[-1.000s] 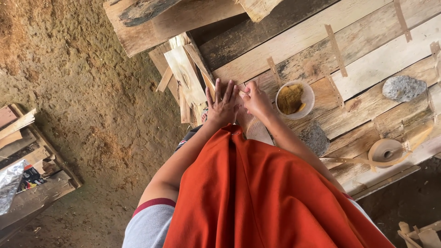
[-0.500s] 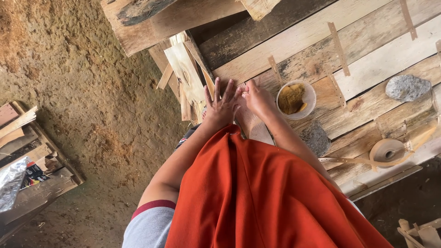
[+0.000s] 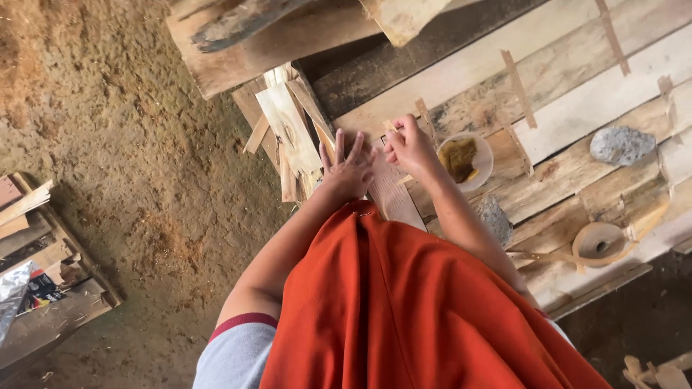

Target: The person applies a yellowish paste from a small container onto thin wooden strips and presses them onto a wooden board. They repeatedly dip a strip into the paste, place it on the board, and press it down with their hands. The person also handles a roll of thin material and uses a stone to press the strips.

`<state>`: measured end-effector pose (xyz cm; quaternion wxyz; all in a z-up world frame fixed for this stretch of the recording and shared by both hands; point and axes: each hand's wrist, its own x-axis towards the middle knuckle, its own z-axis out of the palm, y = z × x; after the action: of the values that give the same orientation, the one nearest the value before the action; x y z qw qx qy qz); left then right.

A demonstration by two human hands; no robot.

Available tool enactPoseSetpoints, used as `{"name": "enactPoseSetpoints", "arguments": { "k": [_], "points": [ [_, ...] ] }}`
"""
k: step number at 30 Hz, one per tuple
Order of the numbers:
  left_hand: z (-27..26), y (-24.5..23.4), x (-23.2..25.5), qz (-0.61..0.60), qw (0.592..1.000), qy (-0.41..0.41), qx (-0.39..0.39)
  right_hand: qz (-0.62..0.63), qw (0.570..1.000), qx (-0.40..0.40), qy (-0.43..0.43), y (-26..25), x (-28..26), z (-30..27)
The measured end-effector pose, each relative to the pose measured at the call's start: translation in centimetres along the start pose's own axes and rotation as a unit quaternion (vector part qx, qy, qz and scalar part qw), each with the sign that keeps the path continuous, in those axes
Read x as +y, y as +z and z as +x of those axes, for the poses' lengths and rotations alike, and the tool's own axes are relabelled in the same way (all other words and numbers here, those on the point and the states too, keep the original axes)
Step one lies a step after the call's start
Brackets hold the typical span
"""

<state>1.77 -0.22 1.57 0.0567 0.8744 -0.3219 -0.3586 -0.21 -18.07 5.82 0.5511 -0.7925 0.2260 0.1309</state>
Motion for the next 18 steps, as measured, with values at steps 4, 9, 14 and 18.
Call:
{"name": "enactPoseSetpoints", "arguments": {
  "k": [4,9,14,18],
  "points": [
    [-0.2,0.3,-0.5,-0.066,0.996,0.011,0.055,0.178,0.982,-0.016,-0.054,0.6,-1.5,-2.3],
    [-3.1,-2.0,1.7,-0.759,0.634,0.082,0.124,0.423,0.904,-0.018,-0.055,2.1,-1.7,-2.8],
    [-1.9,0.5,1.8,-0.809,0.564,0.092,0.141,0.415,0.906,-0.044,-0.067,3.3,-1.3,-2.5],
    [-0.9,3.9,0.6,-0.795,0.584,0.054,0.154,0.362,0.925,-0.017,-0.109,4.1,-2.6,-3.0]
  ]
}}
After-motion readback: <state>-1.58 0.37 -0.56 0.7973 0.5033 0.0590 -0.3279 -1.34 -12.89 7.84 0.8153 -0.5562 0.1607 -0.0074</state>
